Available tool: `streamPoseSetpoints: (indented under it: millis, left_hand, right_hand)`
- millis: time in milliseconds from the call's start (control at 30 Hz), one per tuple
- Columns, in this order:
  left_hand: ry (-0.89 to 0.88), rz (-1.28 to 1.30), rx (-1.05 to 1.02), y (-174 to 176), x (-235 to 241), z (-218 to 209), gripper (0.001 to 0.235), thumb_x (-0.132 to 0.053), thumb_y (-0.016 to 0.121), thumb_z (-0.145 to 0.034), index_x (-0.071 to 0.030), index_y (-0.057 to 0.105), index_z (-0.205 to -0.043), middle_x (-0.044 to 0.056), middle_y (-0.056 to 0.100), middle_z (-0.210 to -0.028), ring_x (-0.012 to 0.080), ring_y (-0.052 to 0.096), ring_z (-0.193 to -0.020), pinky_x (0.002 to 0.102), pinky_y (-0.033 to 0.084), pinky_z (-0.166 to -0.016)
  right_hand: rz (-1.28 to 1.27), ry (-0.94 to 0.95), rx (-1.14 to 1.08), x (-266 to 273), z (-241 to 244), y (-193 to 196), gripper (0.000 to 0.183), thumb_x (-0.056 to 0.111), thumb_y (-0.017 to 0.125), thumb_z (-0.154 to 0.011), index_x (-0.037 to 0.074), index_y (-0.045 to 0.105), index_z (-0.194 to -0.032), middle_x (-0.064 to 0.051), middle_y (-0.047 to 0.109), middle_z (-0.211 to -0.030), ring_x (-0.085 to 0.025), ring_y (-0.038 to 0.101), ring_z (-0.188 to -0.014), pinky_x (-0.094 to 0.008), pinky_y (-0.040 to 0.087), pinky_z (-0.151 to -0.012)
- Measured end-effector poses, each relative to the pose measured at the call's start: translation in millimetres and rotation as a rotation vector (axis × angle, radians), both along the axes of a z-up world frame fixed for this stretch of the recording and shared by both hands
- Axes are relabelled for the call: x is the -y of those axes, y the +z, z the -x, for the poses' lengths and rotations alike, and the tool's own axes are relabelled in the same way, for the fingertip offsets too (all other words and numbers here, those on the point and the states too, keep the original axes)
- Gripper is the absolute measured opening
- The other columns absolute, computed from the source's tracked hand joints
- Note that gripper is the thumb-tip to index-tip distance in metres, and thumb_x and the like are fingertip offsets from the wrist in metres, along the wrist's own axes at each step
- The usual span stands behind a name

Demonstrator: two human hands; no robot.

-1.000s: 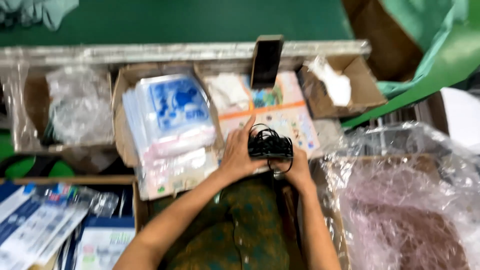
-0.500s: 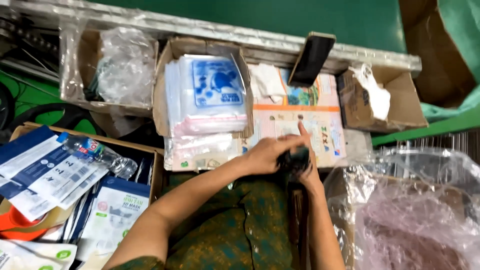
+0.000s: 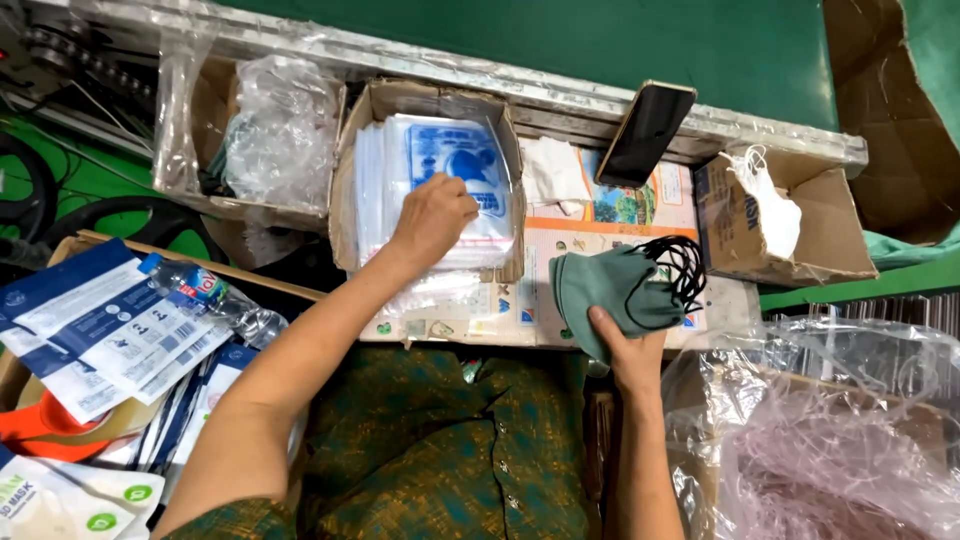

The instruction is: Manually attaching elastic loops to face masks and organizing them for packaging at a production line conveyor belt.

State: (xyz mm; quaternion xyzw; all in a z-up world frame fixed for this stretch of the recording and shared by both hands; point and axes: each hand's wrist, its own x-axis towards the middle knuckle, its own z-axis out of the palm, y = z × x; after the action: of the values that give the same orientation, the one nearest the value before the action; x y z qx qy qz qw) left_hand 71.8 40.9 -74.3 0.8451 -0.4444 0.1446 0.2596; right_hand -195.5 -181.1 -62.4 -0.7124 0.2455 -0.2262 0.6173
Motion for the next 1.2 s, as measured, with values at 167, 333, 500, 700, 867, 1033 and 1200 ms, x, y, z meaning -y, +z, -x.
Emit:
streamPoseSetpoints:
  millis: [167,333,500,700,867,1033,1200]
  left_hand:
    - [-0.054,-0.028,-0.096,44,2,-14,0.014,-0.008,0.071,-0.092,-0.006,0.076,-0.079,0.011,0.068,-0.078,0.0250,0.066,-0.074,0.036,0.056,-0.063]
    - [-0.136,0.325,-0.057,92,10,6,0.004,-0.009,0.077,-0.086,-0.005,0.077,-0.083,0.012,0.071,-0.081,0.0274,0.069,-0.071,0.039,0.056,-0.064]
    - [-0.172,0.490,-0.278,111,24,54,0.005,-0.007,0.076,-0.086,-0.003,0.078,-0.087,0.011,0.071,-0.076,0.0220,0.069,-0.064,0.035,0.053,-0.058]
    - [-0.250,0.548,-0.787,82,43,83,0.038,-0.004,0.076,-0.087,-0.009,0.067,-0.124,0.006,0.074,-0.079,0.0126,0.069,-0.063,0.030,0.057,-0.056]
    - [-0.689,0.714,-0.738,97,62,92,0.068,0.003,0.075,-0.081,-0.008,0.055,-0.145,0.019,0.069,-0.116,0.0237,0.068,-0.102,0.036,0.058,-0.085]
    - [-0.822,0.447,-1.106,120,63,106,0.062,0.004,0.071,-0.087,-0.007,0.056,-0.146,0.025,0.075,-0.110,0.0264,0.075,-0.095,0.032,0.062,-0.077]
    - [-0.641,0.283,-0.969,169,33,88,0.096,-0.023,0.086,-0.071,-0.006,0.043,-0.155,0.030,0.072,-0.101,0.0378,0.071,-0.091,0.040,0.056,-0.076]
  right_hand:
    - [0.028,-0.022,0.025,-13,7,15,0.060,0.017,0.085,-0.081,-0.005,0.056,-0.129,-0.015,0.066,-0.121,-0.023,0.066,-0.107,-0.036,0.055,-0.093]
    - [-0.043,0.014,0.016,-42,-5,38,0.064,0.013,0.084,-0.079,-0.005,0.058,-0.134,-0.018,0.067,-0.126,-0.025,0.067,-0.110,-0.038,0.054,-0.098]
    - [-0.426,-0.153,0.143,-54,-43,38,0.065,0.008,0.083,-0.075,0.007,0.052,-0.132,-0.010,0.065,-0.125,-0.021,0.067,-0.112,-0.037,0.056,-0.098]
    - [0.251,-0.157,-0.006,-19,-37,36,0.030,0.010,0.084,-0.086,0.001,0.073,-0.113,-0.013,0.076,-0.109,-0.026,0.070,-0.099,-0.036,0.056,-0.089]
    - [1.198,-0.114,0.076,-37,-36,156,0.035,0.007,0.078,-0.064,0.011,0.072,-0.098,-0.014,0.060,-0.101,-0.034,0.058,-0.092,-0.040,0.046,-0.081]
    - [1.019,0.122,-0.581,30,-10,108,0.046,0.002,0.078,-0.070,0.008,0.075,-0.115,-0.018,0.072,-0.093,-0.035,0.068,-0.089,-0.042,0.053,-0.077]
    - [1.000,0.234,-0.759,23,0,155,0.050,0.043,0.096,-0.060,0.009,0.078,-0.093,-0.017,0.074,-0.085,-0.035,0.071,-0.077,-0.044,0.054,-0.073]
